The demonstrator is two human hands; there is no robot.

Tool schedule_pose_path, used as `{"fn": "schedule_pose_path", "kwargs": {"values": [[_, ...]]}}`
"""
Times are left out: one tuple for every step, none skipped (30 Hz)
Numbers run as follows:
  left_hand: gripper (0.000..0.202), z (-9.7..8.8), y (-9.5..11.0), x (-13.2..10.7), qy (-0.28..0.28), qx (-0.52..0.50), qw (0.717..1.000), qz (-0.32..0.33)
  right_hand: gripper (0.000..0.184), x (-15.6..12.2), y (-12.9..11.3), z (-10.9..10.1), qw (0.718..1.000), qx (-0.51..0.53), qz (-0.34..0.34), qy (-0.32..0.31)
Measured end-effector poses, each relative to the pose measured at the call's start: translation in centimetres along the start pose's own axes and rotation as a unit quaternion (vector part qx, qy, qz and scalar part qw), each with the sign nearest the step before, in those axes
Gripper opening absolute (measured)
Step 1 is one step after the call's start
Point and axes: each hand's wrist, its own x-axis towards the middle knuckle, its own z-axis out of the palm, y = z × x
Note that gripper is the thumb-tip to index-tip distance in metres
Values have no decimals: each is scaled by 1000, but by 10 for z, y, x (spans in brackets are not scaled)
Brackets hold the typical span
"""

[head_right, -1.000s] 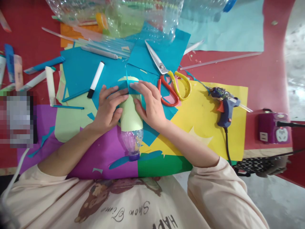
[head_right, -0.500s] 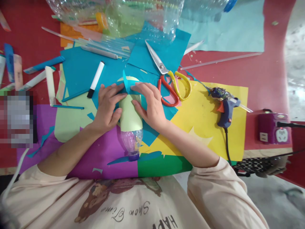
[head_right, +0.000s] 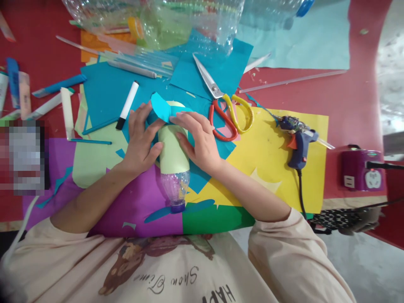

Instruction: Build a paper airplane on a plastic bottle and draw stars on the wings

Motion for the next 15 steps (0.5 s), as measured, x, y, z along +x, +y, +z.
{"fn": "schedule_pose_path", "kwargs": {"values": [[53,0,0,0,0,2,1000,1,34,0,0,0,1000,-3,1,1],[53,-1,1,0,1,4,1000,4,34,0,1,1,1000,-3,0,4],[54,-1,1,0,0,5,1000,10,34,0,1,1,1000,-1,-2,6],[54,-1,1,0,0,5,1000,15,35,0,1,1,1000,3,-3,8],[54,-1,0,0,-1,3,1000,17,36,0,1,1,1000,10,-5,12],[54,-1,0,0,0,-1,1000,17,38,0,0,1,1000,17,-7,17],[54,-1,-1,0,1,-6,1000,15,39,0,0,1,999,26,-8,23],[53,0,-1,0,3,-11,1000,12,41,0,-1,1,999,34,-8,29],[53,0,-2,0,5,-14,1000,9,43,1,-2,1,999,40,-9,34],[52,1,-2,0,6,-14,1000,7,44,1,-2,1,998,42,-11,40],[52,1,-2,0,6,-13,1000,6,45,2,-2,1,998,39,-11,44],[52,2,-3,0,5,-10,1000,5,46,2,-3,1,998,31,-12,49],[52,2,-3,0,6,-7,1000,4,46,2,-3,1,998,20,-13,51],[52,2,-3,0,6,-5,1000,5,46,2,-2,1,999,8,-13,50],[52,2,-3,-1,6,-3,1000,8,45,2,-2,1,999,-1,-13,46]]}}
